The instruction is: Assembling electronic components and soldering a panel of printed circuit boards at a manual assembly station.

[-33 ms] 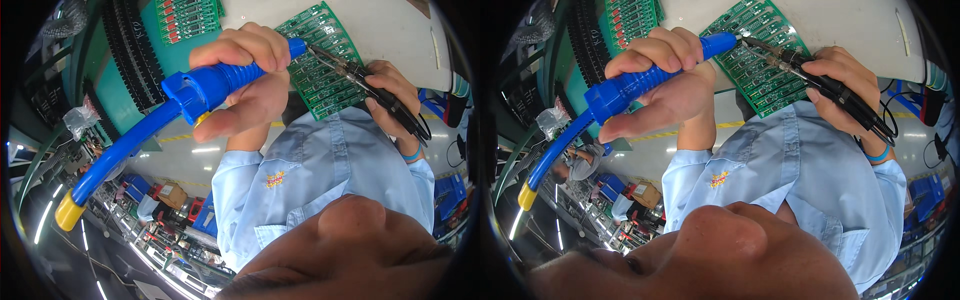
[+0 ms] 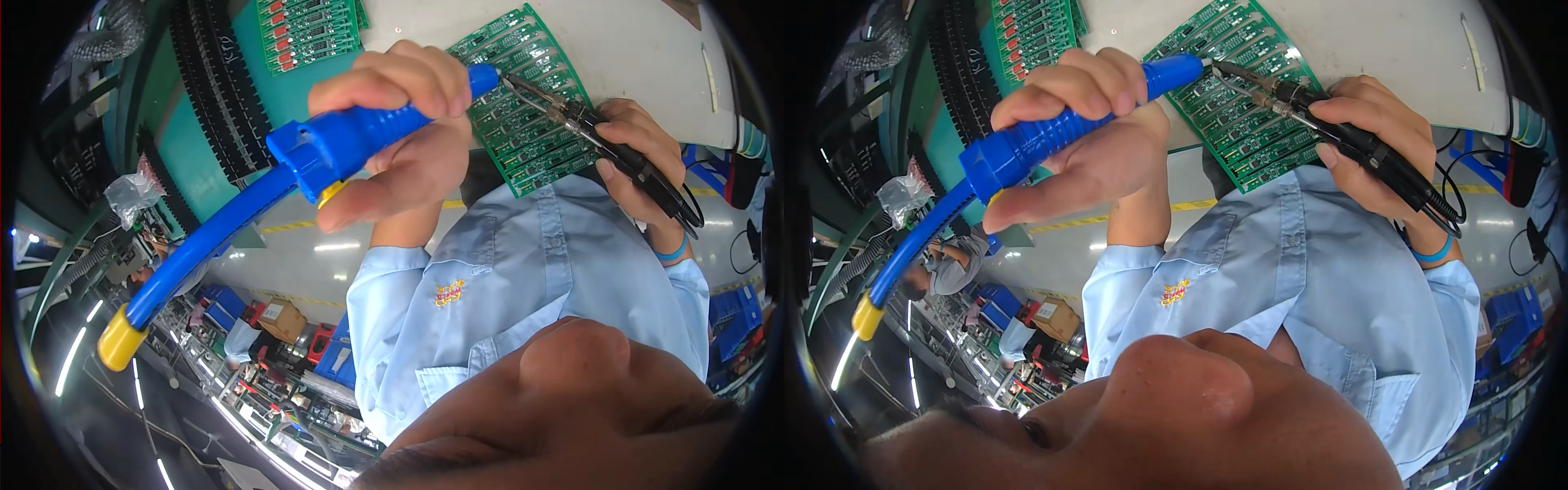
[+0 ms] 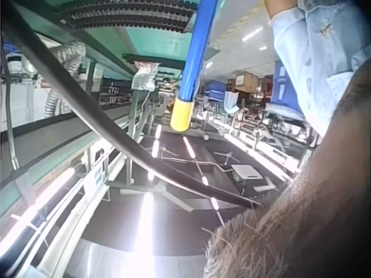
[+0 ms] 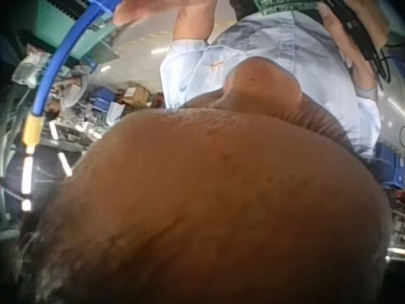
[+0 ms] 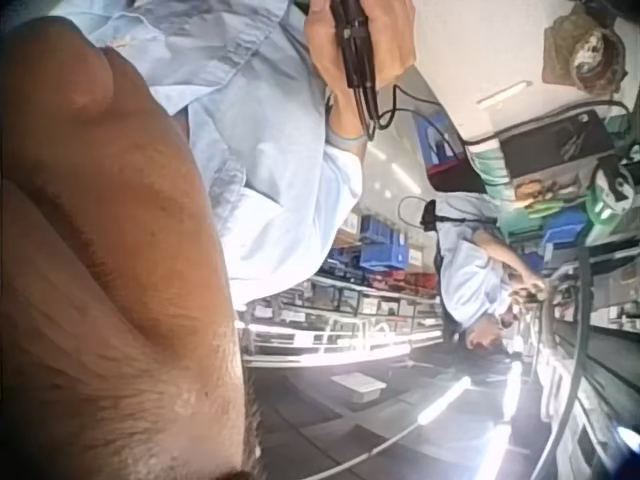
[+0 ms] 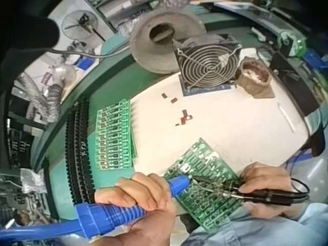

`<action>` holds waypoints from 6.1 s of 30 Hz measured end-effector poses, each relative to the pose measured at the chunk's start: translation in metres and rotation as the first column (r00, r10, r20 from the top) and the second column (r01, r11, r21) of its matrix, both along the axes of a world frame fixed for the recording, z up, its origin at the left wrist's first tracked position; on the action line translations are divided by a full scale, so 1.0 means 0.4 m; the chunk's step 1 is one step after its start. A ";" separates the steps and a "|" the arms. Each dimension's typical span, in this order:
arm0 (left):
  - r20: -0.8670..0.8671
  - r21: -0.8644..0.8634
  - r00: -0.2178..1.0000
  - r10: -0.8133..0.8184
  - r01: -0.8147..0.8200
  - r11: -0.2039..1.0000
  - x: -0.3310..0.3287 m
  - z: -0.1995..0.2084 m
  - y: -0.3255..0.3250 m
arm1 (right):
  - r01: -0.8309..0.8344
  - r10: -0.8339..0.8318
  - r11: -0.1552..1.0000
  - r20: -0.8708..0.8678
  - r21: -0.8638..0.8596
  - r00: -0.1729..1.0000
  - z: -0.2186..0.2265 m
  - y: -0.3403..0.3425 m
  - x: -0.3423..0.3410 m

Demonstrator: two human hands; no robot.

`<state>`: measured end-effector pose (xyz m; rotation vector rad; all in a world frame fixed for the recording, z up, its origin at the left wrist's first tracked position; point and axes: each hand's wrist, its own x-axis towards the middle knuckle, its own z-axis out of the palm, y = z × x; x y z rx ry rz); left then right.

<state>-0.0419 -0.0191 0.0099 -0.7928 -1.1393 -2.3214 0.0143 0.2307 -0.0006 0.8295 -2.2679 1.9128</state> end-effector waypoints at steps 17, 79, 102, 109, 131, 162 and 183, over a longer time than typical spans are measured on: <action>0.421 -0.800 0.574 0.702 -0.131 0.586 0.238 0.083 -0.223 | 0.245 -0.221 0.961 0.174 -0.131 0.960 -0.053 0.008 0.055; 0.710 -0.399 0.374 0.597 -0.484 0.778 0.090 0.049 -0.620 | 0.225 -0.245 0.961 -0.117 -0.162 0.962 -0.052 -0.065 -0.021; -0.455 -0.889 0.181 0.872 -0.038 -0.456 0.274 -0.031 -0.608 | 0.238 -0.252 0.962 -0.097 -0.131 0.963 -0.048 -0.074 -0.017; -0.582 -0.812 0.194 0.790 -0.180 -0.555 0.255 -0.010 -0.576 | 0.237 -0.251 0.963 -0.102 -0.130 0.963 -0.044 -0.077 -0.021; 0.355 -0.913 0.516 0.780 0.015 0.407 -0.131 0.064 -0.360 | 0.250 -0.268 0.957 -0.116 -0.147 0.956 -0.026 -0.075 -0.019; -0.248 -0.917 0.950 0.191 -0.294 0.270 0.169 -0.054 0.026 | 0.383 -0.415 0.904 -0.177 -0.190 0.892 -0.048 0.085 0.071; -0.034 -0.985 0.757 0.652 0.084 -0.149 0.320 0.032 -0.108 | 0.263 -0.290 0.900 -0.028 -0.348 0.957 -0.042 0.121 0.064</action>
